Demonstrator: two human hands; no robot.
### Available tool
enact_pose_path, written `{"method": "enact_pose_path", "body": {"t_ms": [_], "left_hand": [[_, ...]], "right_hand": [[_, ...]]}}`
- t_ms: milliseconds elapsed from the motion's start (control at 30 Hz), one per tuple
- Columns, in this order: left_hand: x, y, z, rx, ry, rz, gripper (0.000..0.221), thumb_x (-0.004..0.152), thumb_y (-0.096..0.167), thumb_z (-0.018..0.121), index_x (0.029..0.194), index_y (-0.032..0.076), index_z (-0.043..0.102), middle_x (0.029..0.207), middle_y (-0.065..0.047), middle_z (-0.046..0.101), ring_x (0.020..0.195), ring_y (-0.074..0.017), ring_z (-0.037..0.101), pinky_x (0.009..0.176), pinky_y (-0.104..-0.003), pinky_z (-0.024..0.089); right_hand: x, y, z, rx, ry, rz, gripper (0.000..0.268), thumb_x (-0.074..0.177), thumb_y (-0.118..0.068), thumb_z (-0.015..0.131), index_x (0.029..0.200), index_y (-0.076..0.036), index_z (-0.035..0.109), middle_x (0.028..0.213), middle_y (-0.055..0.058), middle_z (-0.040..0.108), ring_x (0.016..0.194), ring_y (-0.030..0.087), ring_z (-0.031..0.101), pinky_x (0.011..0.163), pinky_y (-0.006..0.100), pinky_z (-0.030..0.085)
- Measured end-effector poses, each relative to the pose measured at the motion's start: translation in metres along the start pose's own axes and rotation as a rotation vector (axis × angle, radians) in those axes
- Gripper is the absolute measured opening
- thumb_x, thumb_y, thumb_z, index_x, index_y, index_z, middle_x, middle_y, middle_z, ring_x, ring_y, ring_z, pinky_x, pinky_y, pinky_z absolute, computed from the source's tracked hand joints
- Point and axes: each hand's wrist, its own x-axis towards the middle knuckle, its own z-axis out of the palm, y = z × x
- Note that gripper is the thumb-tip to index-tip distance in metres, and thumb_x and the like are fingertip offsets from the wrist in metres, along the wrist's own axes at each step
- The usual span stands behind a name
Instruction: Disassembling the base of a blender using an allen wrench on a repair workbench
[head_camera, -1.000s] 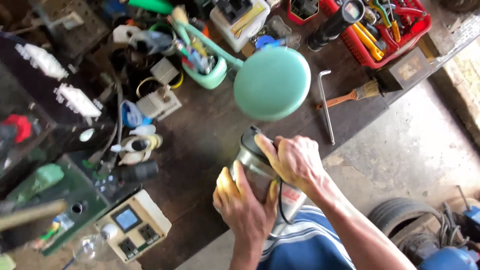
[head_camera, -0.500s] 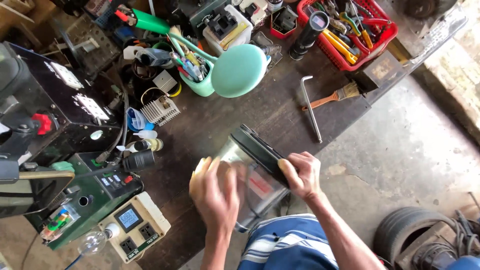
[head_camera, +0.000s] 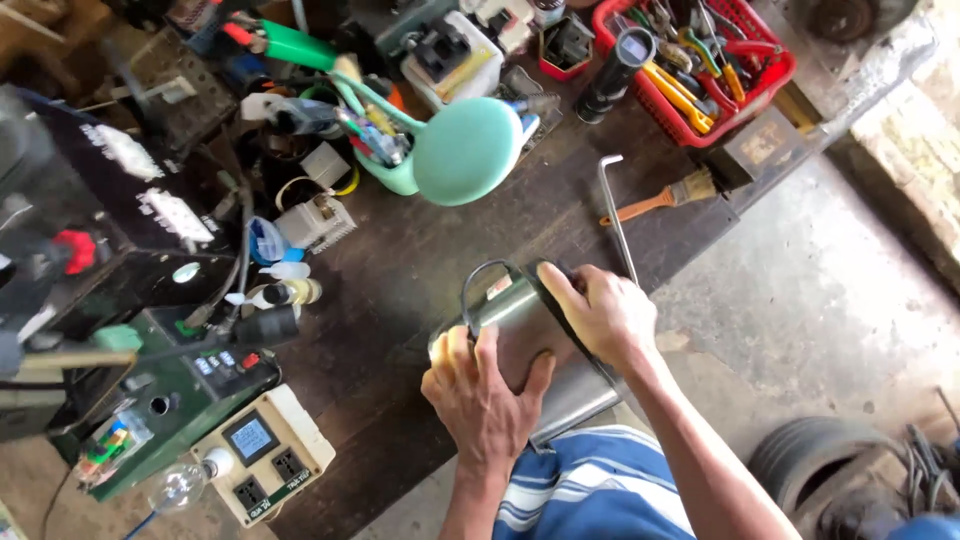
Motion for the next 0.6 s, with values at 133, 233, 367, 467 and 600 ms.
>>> {"method": "enact_pose_path", "body": {"t_ms": [133,233,367,467,600], "left_hand": [[0.007,0.02,-0.007,-0.004,0.083,-0.037,0.063,0.096,0.069,0.043,0.135,0.024,0.063,0.126,-0.016,0.053,0.122,-0.0386,0.055,0.083,-0.056,0.048],[-0.002,0.027,-0.003,0.176,-0.009,-0.08,0.08,0.092,0.078,0.037,0.145,0.022,0.055,0.148,-0.029,0.05,0.136,-0.0521,0.049,0.095,-0.056,0.046],[0.001,0.025,-0.007,0.093,-0.041,-0.062,0.097,0.079,0.089,0.045,0.144,0.017,0.054,0.144,-0.03,0.053,0.135,-0.0522,0.051,0.087,-0.056,0.051],[-0.001,0.023,-0.005,0.067,-0.069,-0.091,0.103,0.074,0.092,0.049,0.143,0.016,0.054,0.145,-0.03,0.051,0.136,-0.0528,0.05,0.089,-0.057,0.049],[-0.003,0.018,-0.003,0.031,-0.106,-0.155,0.106,0.072,0.092,0.05,0.143,0.014,0.053,0.147,-0.033,0.048,0.138,-0.0541,0.047,0.092,-0.061,0.048]], "right_hand": [[-0.014,0.037,0.038,-0.032,0.163,-0.011,0.055,0.096,-0.066,0.038,0.099,-0.024,0.074,0.104,0.007,0.076,0.104,0.04,0.07,0.087,0.055,0.051],[-0.011,0.05,0.054,-0.026,0.184,-0.009,0.053,0.102,-0.062,0.031,0.095,-0.018,0.059,0.082,0.017,0.076,0.09,0.048,0.069,0.079,0.055,0.048],[-0.001,0.058,0.049,0.032,0.142,-0.149,0.056,0.104,-0.057,0.034,0.069,-0.015,0.044,0.056,0.009,0.06,0.059,0.037,0.059,0.065,0.048,0.045],[0.006,0.059,0.05,0.024,0.088,-0.174,0.06,0.103,-0.06,0.031,0.065,-0.015,0.042,0.05,0.006,0.055,0.047,0.028,0.054,0.06,0.044,0.046],[0.018,0.046,0.043,0.047,0.091,-0.268,0.062,0.101,-0.06,0.035,0.057,-0.017,0.042,0.042,0.002,0.045,0.038,0.019,0.045,0.052,0.04,0.044]]}}
